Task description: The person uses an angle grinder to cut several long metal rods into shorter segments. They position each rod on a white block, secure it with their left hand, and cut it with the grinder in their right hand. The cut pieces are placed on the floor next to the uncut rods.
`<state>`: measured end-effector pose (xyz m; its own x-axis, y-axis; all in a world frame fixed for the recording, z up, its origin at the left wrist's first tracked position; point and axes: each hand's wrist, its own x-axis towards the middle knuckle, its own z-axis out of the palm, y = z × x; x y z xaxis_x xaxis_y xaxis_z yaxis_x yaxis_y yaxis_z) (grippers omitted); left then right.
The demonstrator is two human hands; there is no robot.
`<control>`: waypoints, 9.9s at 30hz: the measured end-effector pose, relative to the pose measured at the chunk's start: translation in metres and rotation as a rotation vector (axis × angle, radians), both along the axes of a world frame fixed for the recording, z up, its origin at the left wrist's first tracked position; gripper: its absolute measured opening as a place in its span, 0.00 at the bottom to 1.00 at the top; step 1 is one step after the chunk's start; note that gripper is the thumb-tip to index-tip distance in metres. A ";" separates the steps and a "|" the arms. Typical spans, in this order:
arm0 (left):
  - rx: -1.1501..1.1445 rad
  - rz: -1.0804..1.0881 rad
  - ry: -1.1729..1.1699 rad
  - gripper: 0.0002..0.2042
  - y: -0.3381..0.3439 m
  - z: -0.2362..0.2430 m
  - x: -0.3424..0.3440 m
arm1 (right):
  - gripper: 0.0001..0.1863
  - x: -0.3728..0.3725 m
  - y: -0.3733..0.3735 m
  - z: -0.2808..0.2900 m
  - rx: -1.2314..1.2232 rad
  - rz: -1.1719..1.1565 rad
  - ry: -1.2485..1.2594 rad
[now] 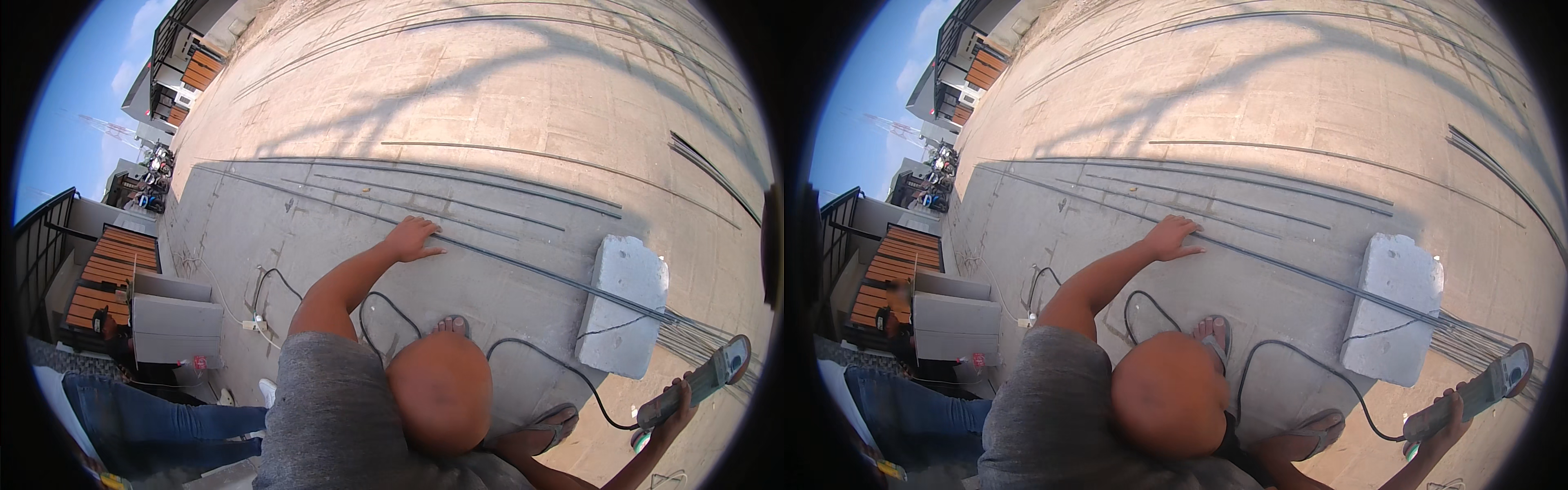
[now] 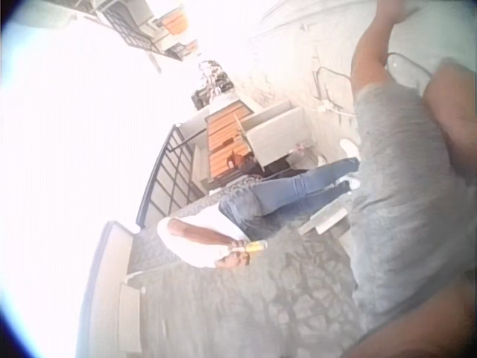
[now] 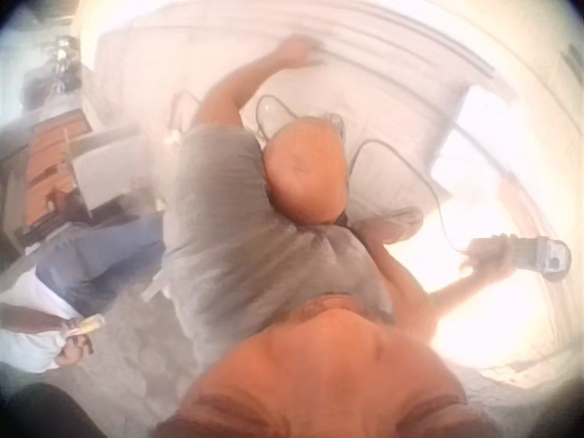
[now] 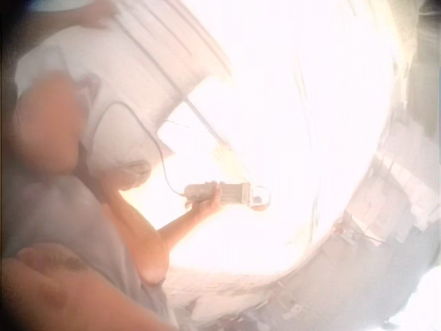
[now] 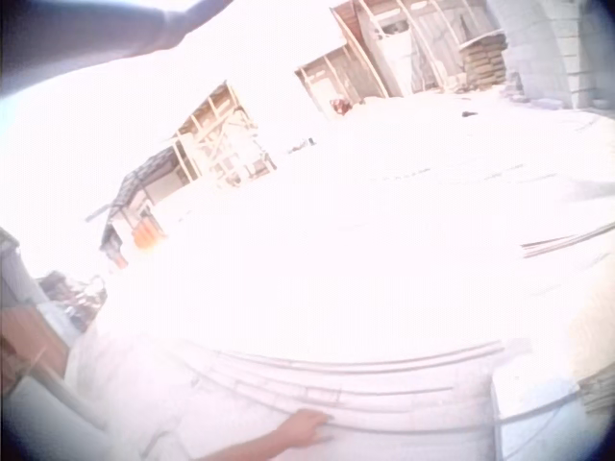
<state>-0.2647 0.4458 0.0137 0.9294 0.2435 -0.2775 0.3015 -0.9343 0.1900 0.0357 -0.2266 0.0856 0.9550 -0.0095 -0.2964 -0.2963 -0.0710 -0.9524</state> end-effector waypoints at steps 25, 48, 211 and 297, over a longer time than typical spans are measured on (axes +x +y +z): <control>0.024 -0.232 0.189 0.21 0.009 0.030 0.057 | 0.26 0.003 0.054 0.058 -0.020 -0.051 -0.065; -0.459 -0.763 -0.117 0.23 -0.475 0.004 0.459 | 0.32 -0.001 -0.011 0.084 -0.030 -0.032 -0.102; -0.459 -0.403 -0.003 0.28 -0.263 -0.012 0.254 | 0.40 -0.033 0.076 -0.014 -0.652 0.354 0.242; -0.422 -0.357 -0.019 0.27 -0.267 -0.010 0.252 | 0.34 -0.027 0.076 -0.016 -0.671 0.360 0.218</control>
<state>-0.0124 0.1789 0.0035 0.9394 -0.2169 -0.2654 -0.0275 -0.8196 0.5722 0.0084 -0.1503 0.0697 0.8546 0.0457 -0.5172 -0.3209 -0.7366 -0.5953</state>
